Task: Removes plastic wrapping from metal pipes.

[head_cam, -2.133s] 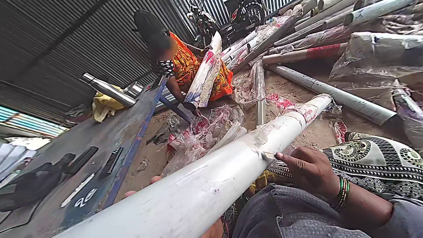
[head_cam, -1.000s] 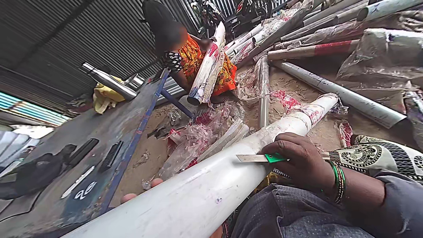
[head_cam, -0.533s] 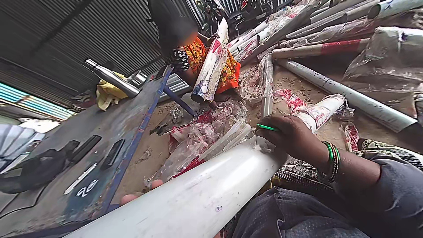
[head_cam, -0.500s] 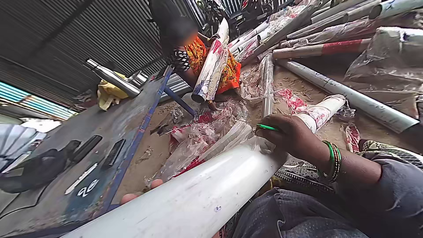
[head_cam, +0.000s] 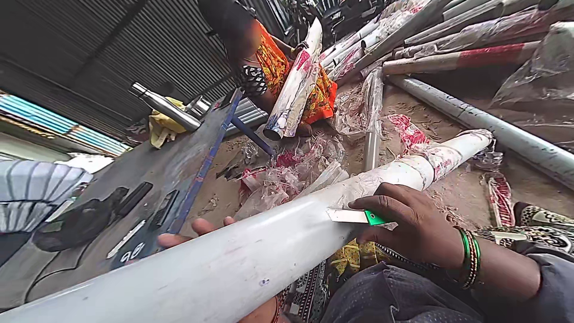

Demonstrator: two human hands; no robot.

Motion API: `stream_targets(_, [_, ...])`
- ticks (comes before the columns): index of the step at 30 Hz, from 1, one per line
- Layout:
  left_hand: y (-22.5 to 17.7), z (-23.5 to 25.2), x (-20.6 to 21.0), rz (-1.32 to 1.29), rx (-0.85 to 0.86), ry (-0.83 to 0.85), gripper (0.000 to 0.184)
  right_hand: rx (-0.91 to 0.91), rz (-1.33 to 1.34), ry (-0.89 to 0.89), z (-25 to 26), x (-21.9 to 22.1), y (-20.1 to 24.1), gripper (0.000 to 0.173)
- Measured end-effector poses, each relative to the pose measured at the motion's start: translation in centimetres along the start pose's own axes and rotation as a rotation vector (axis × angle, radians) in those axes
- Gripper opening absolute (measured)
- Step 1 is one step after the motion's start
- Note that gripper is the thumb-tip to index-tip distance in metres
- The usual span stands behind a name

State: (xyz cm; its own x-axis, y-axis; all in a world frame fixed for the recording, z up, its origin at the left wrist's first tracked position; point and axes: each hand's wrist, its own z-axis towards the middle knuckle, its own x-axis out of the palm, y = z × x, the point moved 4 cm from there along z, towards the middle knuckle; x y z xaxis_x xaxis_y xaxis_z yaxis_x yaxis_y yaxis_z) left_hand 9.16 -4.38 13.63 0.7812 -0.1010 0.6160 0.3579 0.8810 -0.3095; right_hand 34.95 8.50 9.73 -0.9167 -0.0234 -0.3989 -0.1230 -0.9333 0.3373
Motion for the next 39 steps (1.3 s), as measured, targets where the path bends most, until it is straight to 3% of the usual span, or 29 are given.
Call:
stream_targets(2, [-0.5,0.7,-0.8,-0.044,-0.057,0.062,0.076,-0.017,-0.002,-0.028,0.0,0.5,0.1,0.036])
stream_targets(4, [-0.9,1.4,-0.4,-0.087,-0.114,0.105,0.05,-0.022,0.011,-0.047,0.2,0.6,0.2,0.024])
stream_targets(6, [-1.4,2.0,0.2,-0.072,-0.208,0.162,0.039,-0.014,0.002,-0.064,0.5,0.5,0.3,0.012])
stream_targets(8, [-2.7,2.4,-0.8,-0.108,-0.381,0.321,0.043,0.024,0.008,-0.088,0.7,0.2,0.2,0.012])
stream_targets(10, [-3.6,2.4,-1.0,0.003,-0.408,0.38,0.043,0.073,0.031,-0.121,0.9,-0.2,0.0,0.015])
stream_targets(12, [-4.2,2.2,-1.9,0.069,-0.416,0.395,0.044,0.116,0.049,-0.141,1.2,-0.8,-0.3,0.021])
stream_targets(14, [-5.2,2.1,-5.4,-0.047,-0.489,0.435,0.051,0.161,0.065,-0.16,1.4,-1.2,-0.6,0.023])
stream_targets(16, [-6.6,1.6,-8.7,-0.126,-0.547,0.312,0.051,0.204,0.081,-0.182,1.5,-1.7,-0.8,0.02])
stream_targets(17, [-7.3,1.6,-10.9,-0.156,-0.576,0.353,0.054,0.223,0.088,-0.194,1.6,-2.0,-1.0,0.019])
stream_targets(18, [-7.5,1.8,-11.3,-0.169,-0.604,0.407,0.054,0.242,0.093,-0.197,1.6,-2.3,-1.2,0.018])
stream_targets(19, [-7.0,2.0,-9.1,-0.16,-0.633,0.385,0.049,0.262,0.097,-0.2,1.7,-2.5,-1.5,0.018])
stream_targets(20, [-6.1,2.0,-4.9,-0.097,-0.634,0.243,0.042,0.28,0.104,-0.202,1.7,-2.6,-1.8,0.017])
stream_targets(23, [-3.5,2.8,2.2,0.08,-0.53,0.525,0.038,0.364,0.178,-0.231,1.8,-3.3,-3.4,0.015])
stream_targets(26, [-2.8,2.5,6.8,0.176,-0.487,0.488,0.036,0.606,0.368,-0.169,1.6,-3.8,-5.5,0.008])
stream_targets(30, [-2.8,2.1,6.7,0.153,-0.479,0.462,0.036,0.859,0.418,0.039,1.3,-4.4,-6.6,0.01])
stream_targets(34, [-2.6,1.6,5.5,0.096,-0.379,0.346,0.043,0.88,0.373,-0.173,1.0,-6.5,-7.5,0.015])
stream_targets(37, [-2.4,1.5,3.1,0.037,-0.243,0.417,0.051,0.835,0.375,-0.285,0.9,-7.6,-7.7,0.016])
stream_targets(39, [-2.3,1.7,2.2,-0.006,-0.242,0.477,0.05,0.8,0.401,-0.285,0.7,-7.6,-7.8,0.018])
